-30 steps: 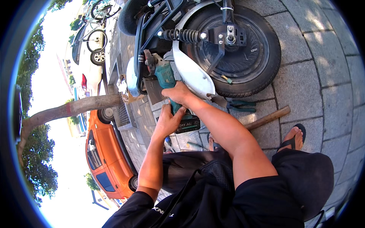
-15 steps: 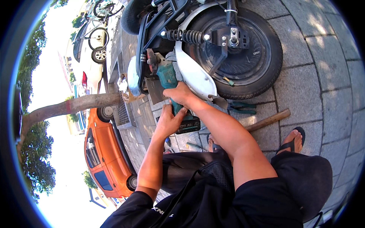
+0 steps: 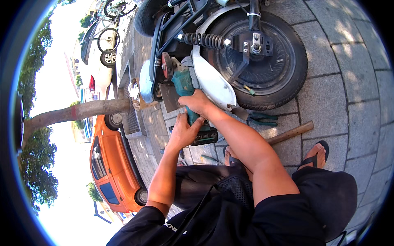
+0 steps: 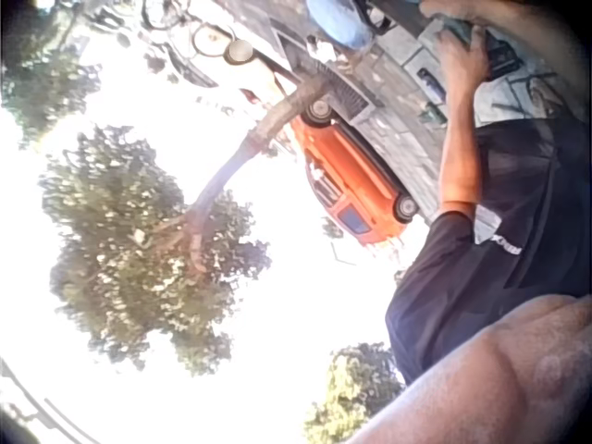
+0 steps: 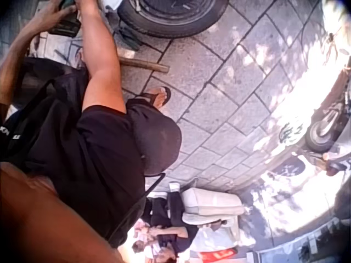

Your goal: The person uses an angle grinder to cut a metal bracket attached to the rear of a white scooter. After cutting, they use a screwdriver to remove screws and detach the rear seat assembly from the scooter frame.

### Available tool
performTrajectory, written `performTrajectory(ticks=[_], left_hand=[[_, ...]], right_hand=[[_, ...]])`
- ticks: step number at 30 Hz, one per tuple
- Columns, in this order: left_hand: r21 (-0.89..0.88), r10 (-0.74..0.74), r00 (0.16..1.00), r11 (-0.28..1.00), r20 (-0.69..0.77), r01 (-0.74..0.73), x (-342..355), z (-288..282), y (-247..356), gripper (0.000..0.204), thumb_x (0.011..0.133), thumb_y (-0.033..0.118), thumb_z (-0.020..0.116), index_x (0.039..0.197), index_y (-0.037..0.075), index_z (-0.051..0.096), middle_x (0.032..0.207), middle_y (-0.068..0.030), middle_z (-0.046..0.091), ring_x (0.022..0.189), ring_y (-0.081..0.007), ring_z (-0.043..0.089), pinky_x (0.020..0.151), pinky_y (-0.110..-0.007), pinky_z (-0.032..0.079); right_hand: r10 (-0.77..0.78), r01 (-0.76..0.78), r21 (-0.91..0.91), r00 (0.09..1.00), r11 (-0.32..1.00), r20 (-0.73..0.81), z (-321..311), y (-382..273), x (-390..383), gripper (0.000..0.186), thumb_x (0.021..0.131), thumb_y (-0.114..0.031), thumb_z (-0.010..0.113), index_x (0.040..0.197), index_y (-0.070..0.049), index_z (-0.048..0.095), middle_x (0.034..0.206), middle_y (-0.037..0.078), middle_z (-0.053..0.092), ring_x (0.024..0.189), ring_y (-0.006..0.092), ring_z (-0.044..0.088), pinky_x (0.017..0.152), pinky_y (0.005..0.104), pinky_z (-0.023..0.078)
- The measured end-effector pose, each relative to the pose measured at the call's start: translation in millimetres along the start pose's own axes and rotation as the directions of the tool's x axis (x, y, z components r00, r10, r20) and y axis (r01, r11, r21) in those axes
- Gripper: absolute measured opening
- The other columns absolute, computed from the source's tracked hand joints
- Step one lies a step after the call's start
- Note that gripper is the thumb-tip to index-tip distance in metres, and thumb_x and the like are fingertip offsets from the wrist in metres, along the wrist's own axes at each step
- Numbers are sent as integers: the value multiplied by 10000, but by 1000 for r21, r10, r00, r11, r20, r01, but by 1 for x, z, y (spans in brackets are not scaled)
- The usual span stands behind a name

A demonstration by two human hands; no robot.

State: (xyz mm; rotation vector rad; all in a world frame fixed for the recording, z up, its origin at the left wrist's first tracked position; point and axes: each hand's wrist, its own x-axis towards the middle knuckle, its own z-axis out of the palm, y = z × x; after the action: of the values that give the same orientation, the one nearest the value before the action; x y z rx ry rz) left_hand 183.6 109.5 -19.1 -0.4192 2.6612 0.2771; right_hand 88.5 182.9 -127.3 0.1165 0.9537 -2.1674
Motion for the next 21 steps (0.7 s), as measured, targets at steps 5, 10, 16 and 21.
performTrajectory(ticks=[5, 10, 16, 21], left_hand=[[34, -18, 1000, 999, -18, 18, -1, -3, 5, 734, 996, 552, 715, 1309, -100, 588, 1278, -306, 605, 1228, -517, 617, 1028, -547, 513], [91, -14, 999, 996, -48, 18, 0, 0, 8, 745, 986, 548, 709, 1323, -105, 586, 1284, -300, 608, 1255, -502, 611, 1057, -536, 507], [102, -44, 999, 994, -24, 47, -2, 1, 9, 759, 985, 552, 708, 1343, -105, 576, 1290, -303, 609, 1272, -495, 605, 1069, -531, 499], [80, -65, 998, 995, -15, 66, 0, 0, 12, 769, 982, 561, 717, 1347, -100, 570, 1288, -303, 612, 1259, -497, 611, 1060, -530, 502]], right_hand=[[8, -8, 26, 1000, 1000, 11, 0, 1, 3, 163, 823, -166, 759, 794, -31, 672, 727, 55, 656, 629, 157, 647, 608, 334, 543], [21, -24, 77, 999, 997, 49, -3, 5, 7, 159, 821, -159, 757, 789, -28, 675, 728, 52, 658, 624, 150, 644, 594, 331, 539], [21, -24, 69, 999, 997, 48, -3, 3, 2, 145, 774, -177, 757, 774, -44, 700, 748, 59, 683, 646, 160, 647, 625, 340, 540], [25, -26, 25, 999, 999, 20, -4, 7, 8, 163, 765, -194, 762, 774, -41, 703, 744, 59, 683, 660, 169, 651, 648, 354, 545]])
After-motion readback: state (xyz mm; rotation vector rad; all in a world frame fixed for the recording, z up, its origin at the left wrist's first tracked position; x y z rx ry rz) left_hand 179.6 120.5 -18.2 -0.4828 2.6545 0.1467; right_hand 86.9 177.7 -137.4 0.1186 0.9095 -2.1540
